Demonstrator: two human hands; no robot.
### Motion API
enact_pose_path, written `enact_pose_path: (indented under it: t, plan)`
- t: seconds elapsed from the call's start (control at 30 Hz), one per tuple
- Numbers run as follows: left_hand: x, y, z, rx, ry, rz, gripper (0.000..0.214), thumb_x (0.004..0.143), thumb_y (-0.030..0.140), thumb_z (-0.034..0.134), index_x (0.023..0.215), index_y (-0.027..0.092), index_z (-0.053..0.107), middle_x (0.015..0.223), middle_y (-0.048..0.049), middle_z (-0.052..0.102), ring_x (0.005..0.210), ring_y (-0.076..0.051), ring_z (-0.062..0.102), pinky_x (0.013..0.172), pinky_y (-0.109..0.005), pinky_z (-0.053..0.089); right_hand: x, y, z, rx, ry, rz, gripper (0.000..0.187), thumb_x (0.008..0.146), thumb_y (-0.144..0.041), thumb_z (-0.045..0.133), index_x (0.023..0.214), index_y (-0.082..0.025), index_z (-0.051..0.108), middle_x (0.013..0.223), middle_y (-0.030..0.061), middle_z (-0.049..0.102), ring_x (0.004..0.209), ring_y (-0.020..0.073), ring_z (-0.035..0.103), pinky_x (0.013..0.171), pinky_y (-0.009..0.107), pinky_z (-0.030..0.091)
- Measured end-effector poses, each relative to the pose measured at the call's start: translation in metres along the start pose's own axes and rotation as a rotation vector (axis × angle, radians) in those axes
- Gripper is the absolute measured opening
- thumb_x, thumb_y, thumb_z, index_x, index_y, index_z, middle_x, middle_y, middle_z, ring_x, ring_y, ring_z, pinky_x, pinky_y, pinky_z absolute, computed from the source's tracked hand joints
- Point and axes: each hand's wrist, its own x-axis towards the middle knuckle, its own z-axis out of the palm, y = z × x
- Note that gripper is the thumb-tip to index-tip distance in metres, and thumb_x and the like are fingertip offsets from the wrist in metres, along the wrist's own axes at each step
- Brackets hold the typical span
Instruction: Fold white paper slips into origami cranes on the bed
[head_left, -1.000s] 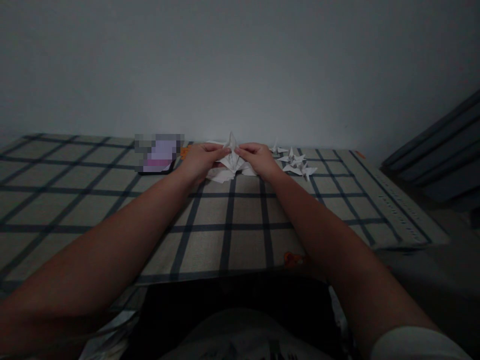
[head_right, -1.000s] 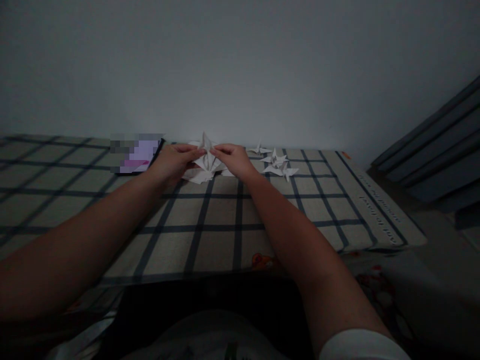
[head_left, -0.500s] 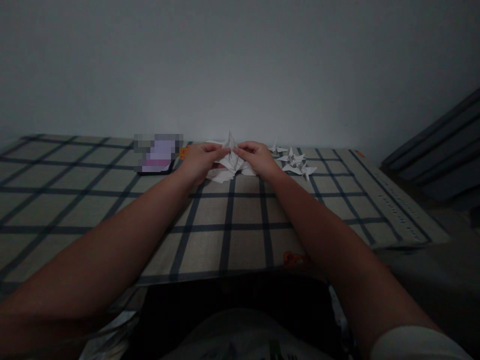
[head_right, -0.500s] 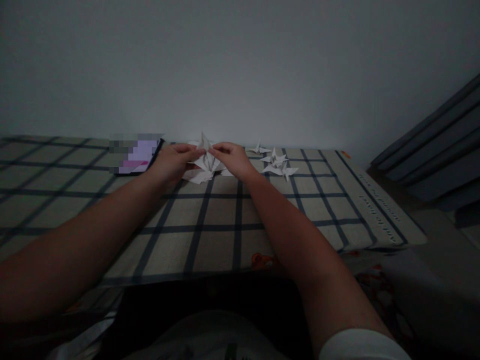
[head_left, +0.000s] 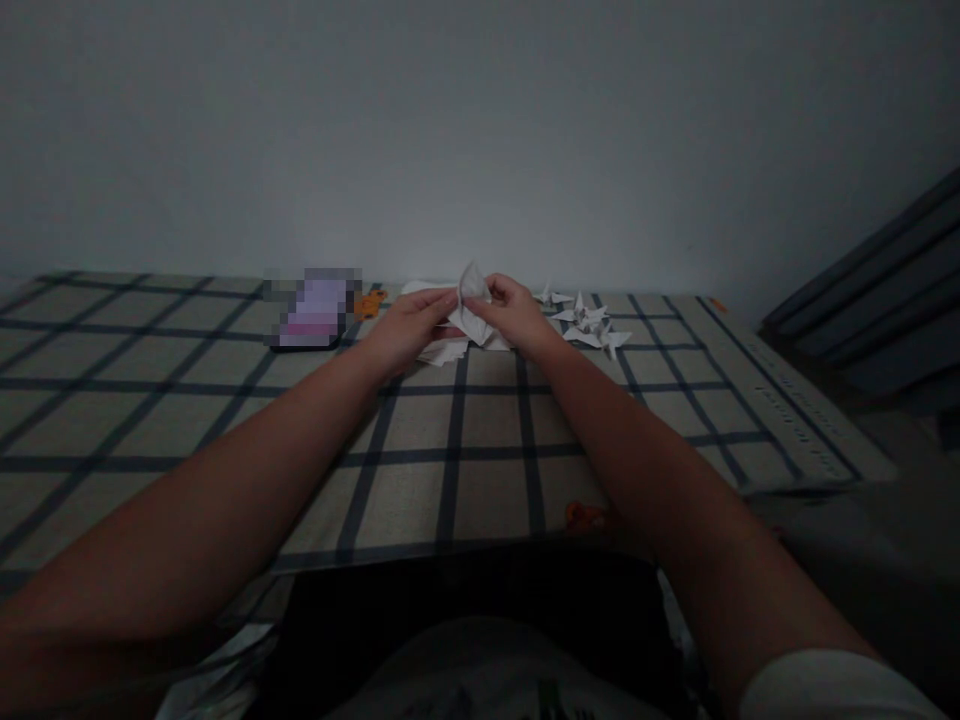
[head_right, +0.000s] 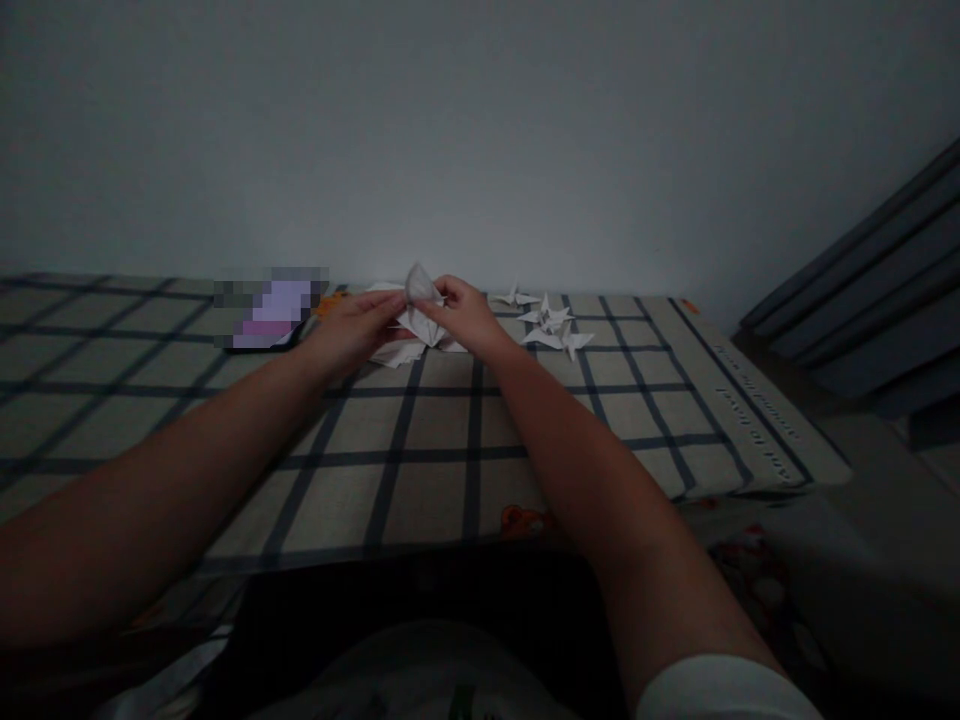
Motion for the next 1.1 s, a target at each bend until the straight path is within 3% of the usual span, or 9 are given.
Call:
enact_pose_path:
  t: [0.23, 0.43, 0.6, 0.83, 1.1]
  plan:
    - [-0.002, 0.001, 0.001, 0.072, -0.028, -0.030, 0.047, 0.076, 0.050, 0.081, 0.109, 0.016, 0.079, 0.106, -0.0085, 0.077, 0.089, -0.017, 0.071, 0.086, -0.030, 0.057, -0.002, -0.004, -0.004, -0.193, -0.007, -0.104, 0.021, 0.080, -0.030, 0.069, 0.078, -0.021, 0.050, 0.076, -0.0034, 0.051, 0.074, 0.0129, 0.050, 0.072, 0.027, 0.043]
    - [-0.003, 0.003, 0.004, 0.140, 0.036, -0.021, 0.049, 0.075, 0.052, 0.078, 0.106, 0.014, 0.078, 0.099, -0.0091, 0.077, 0.085, -0.019, 0.069, 0.079, -0.031, 0.056, -0.002, -0.006, 0.002, -0.146, -0.018, -0.003, 0.020, 0.077, -0.028, 0.070, 0.084, -0.021, 0.053, 0.079, -0.0028, 0.053, 0.076, 0.0134, 0.052, 0.071, 0.026, 0.045]
    - [-0.001, 0.004, 0.002, 0.171, 0.125, 0.031, 0.040, 0.079, 0.050, 0.074, 0.097, 0.014, 0.078, 0.089, -0.0071, 0.074, 0.079, -0.017, 0.068, 0.079, -0.030, 0.056, -0.002, -0.009, 0.003, -0.006, -0.007, 0.032, 0.024, 0.080, -0.038, 0.070, 0.092, -0.021, 0.058, 0.087, -0.0001, 0.061, 0.080, 0.0143, 0.057, 0.073, 0.027, 0.047]
    - [-0.005, 0.009, 0.004, 0.195, 0.170, 0.007, 0.038, 0.078, 0.044, 0.076, 0.100, 0.012, 0.078, 0.094, -0.0087, 0.077, 0.081, -0.017, 0.067, 0.080, -0.029, 0.057, -0.001, -0.007, -0.003, -0.122, 0.041, 0.017, 0.032, 0.082, -0.049, 0.070, 0.078, -0.018, 0.064, 0.076, 0.0006, 0.060, 0.075, 0.0145, 0.053, 0.070, 0.028, 0.044]
    - [-0.005, 0.010, -0.001, 0.326, 0.245, 0.039, 0.036, 0.078, 0.045, 0.078, 0.097, 0.014, 0.079, 0.090, -0.0075, 0.077, 0.074, -0.015, 0.064, 0.074, -0.028, 0.055, -0.001, -0.002, -0.004, -0.097, 0.035, 0.003, 0.032, 0.079, -0.050, 0.073, 0.080, -0.018, 0.070, 0.081, 0.0016, 0.067, 0.079, 0.0149, 0.057, 0.074, 0.028, 0.046]
